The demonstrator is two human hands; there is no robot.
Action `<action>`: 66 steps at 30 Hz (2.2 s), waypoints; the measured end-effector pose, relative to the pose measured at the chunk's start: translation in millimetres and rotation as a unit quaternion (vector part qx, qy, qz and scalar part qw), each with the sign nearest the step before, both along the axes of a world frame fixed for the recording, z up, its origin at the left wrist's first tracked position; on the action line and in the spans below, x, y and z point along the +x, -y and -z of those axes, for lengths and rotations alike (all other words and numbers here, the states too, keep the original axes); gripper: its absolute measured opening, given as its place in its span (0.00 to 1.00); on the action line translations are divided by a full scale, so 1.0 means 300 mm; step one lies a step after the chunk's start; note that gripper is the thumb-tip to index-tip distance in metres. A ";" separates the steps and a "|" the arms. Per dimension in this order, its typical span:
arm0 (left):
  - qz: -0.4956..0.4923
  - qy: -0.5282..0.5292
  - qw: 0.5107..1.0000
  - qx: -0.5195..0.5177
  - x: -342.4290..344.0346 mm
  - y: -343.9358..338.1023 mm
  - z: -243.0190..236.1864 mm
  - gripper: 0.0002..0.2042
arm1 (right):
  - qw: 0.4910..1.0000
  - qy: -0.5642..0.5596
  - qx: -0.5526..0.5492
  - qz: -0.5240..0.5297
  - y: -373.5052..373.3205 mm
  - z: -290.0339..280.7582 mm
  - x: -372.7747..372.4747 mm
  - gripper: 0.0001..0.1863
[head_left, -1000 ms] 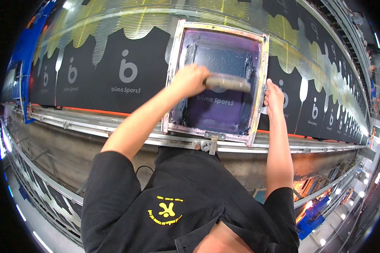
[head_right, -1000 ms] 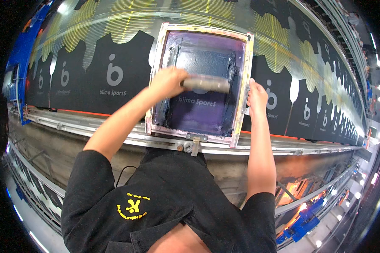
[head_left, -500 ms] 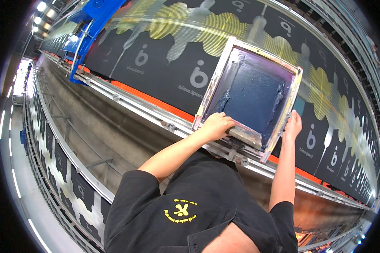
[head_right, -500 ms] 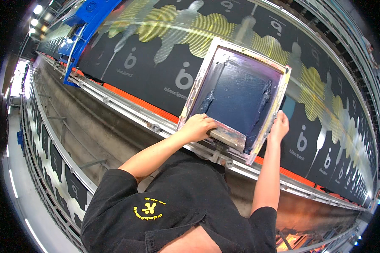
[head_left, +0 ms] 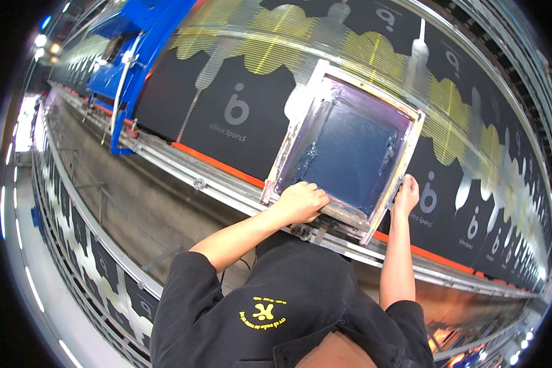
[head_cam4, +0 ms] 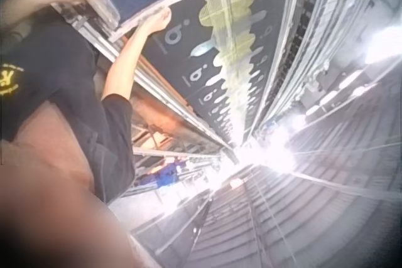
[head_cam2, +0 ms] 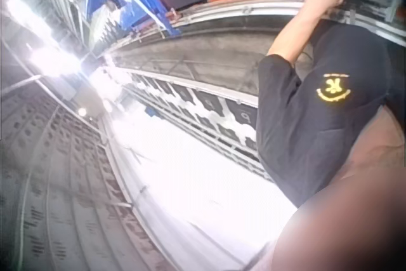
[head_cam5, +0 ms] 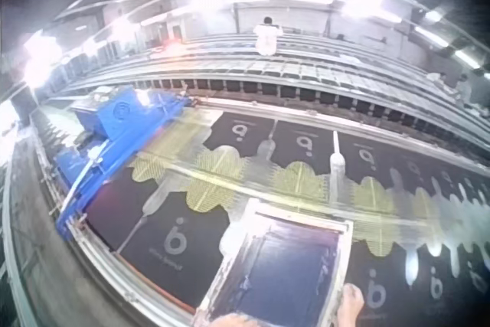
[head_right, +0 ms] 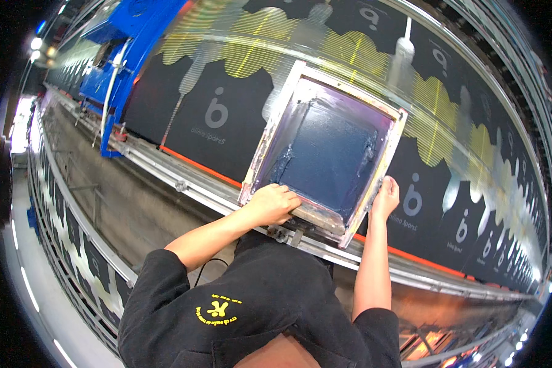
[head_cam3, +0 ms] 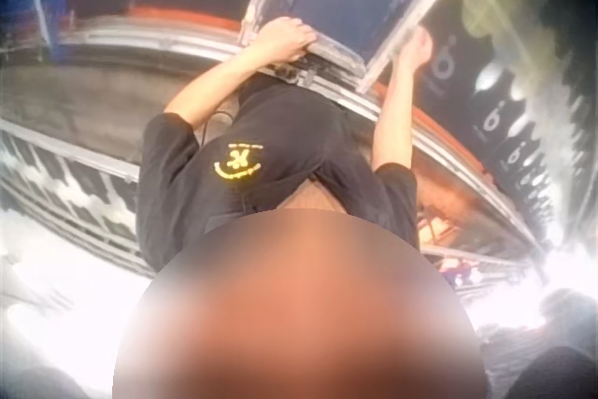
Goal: The person aligns a screen printing frame over a black t-shirt and uses a squeegee to pull ink across the screen, imprinting a logo onto the fabric. The person repeats the squeegee strokes multiple times to ensure even ink coverage before lifting the frame.
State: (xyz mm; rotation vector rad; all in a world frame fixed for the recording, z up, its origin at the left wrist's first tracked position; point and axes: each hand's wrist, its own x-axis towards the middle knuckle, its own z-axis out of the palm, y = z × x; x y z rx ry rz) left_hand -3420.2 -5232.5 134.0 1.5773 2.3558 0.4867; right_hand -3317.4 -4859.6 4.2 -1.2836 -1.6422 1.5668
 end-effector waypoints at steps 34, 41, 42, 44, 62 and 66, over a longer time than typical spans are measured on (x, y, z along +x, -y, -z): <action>-0.130 0.735 0.658 0.101 0.382 -0.173 -0.134 0.35 | 0.918 -0.062 0.083 0.382 0.489 -0.378 1.532 0.16; -0.118 0.705 0.698 0.046 0.914 -0.013 -0.085 0.39 | 0.925 -0.059 0.044 0.372 0.913 -0.308 2.152 0.22; -0.099 0.677 0.729 0.025 0.973 0.007 -0.147 0.40 | 0.915 -0.062 0.037 0.397 0.996 -0.372 2.186 0.22; -0.060 0.666 0.743 0.026 1.055 0.023 -0.251 0.39 | 0.901 -0.058 0.032 0.429 1.092 -0.379 2.295 0.25; -0.036 0.711 0.702 -0.012 1.366 0.105 -0.383 0.35 | 0.846 -0.116 0.002 0.520 1.399 -0.420 2.557 0.27; -0.048 0.700 0.712 -0.019 1.354 0.118 -0.433 0.34 | 0.842 -0.107 0.006 0.529 1.406 -0.437 2.543 0.27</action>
